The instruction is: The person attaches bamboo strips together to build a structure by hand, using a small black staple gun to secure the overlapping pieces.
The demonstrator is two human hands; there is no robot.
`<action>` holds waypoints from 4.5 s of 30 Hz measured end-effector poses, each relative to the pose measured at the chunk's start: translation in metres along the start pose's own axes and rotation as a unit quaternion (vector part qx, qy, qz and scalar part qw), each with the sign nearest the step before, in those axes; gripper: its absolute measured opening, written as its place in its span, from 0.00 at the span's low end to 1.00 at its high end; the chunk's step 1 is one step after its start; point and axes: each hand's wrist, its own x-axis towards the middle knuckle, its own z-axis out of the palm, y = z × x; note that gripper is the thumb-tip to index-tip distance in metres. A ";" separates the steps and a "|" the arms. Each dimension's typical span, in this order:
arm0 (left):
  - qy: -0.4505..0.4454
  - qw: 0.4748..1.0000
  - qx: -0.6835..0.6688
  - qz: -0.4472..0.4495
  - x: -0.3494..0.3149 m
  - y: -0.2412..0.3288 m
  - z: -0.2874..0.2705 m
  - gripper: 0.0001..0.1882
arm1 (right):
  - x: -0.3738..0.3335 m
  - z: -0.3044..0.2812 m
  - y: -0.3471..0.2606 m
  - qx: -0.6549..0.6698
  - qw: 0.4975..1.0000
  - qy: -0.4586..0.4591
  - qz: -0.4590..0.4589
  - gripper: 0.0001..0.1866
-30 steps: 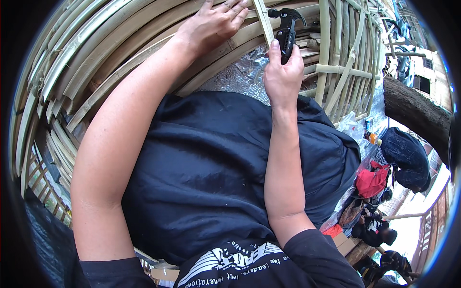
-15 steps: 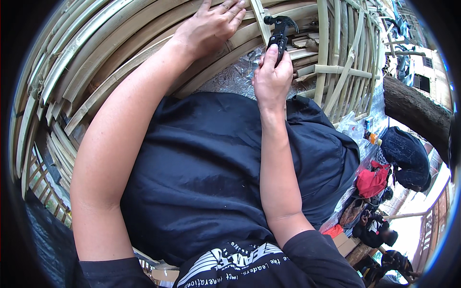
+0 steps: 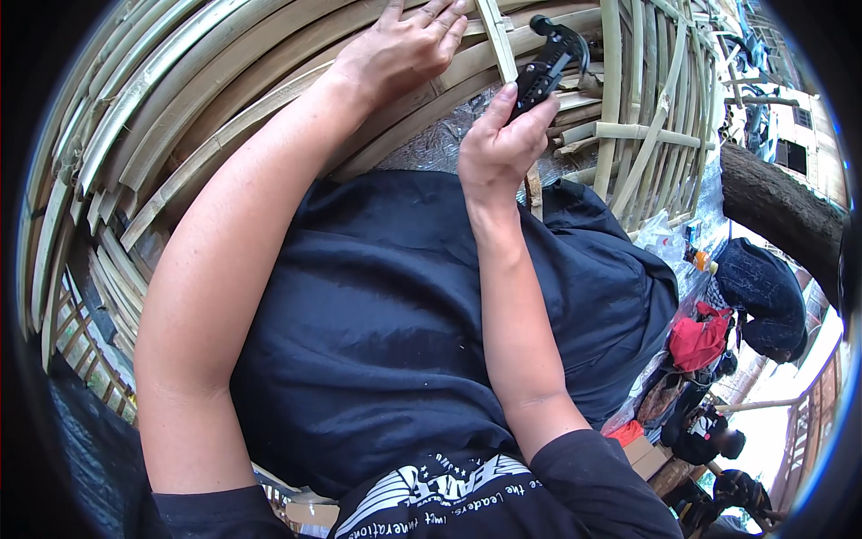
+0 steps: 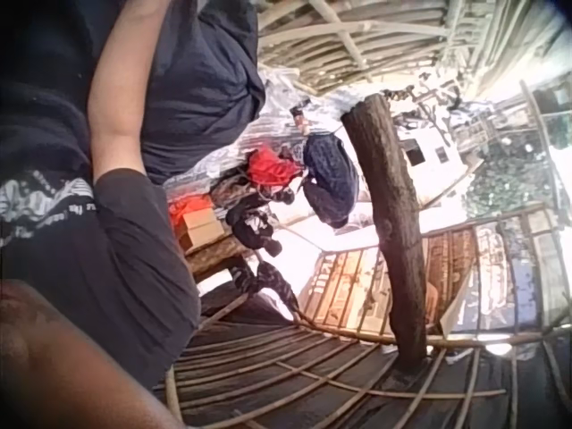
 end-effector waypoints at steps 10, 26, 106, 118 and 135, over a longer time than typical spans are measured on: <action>0.030 0.999 -0.009 -0.011 -0.003 0.002 -0.002 0.21 | 0.016 -0.011 -0.005 -0.040 0.993 -0.107 0.011 0.12; 0.025 0.999 0.029 0.003 0.002 0.006 -0.009 0.21 | 0.011 -0.015 -0.007 -0.033 0.995 0.047 -0.087 0.11; -0.008 0.995 0.043 -0.088 0.034 0.012 -0.034 0.27 | 0.035 -0.053 -0.002 -0.136 0.966 -0.203 0.088 0.13; -0.106 0.906 -0.338 -0.231 0.052 -0.001 -0.037 0.30 | 0.036 -0.056 -0.001 -0.094 0.967 -0.203 0.121 0.14; -0.325 0.565 -0.590 -0.476 0.087 -0.034 -0.061 0.26 | 0.038 -0.060 -0.001 -0.067 0.965 -0.218 0.127 0.12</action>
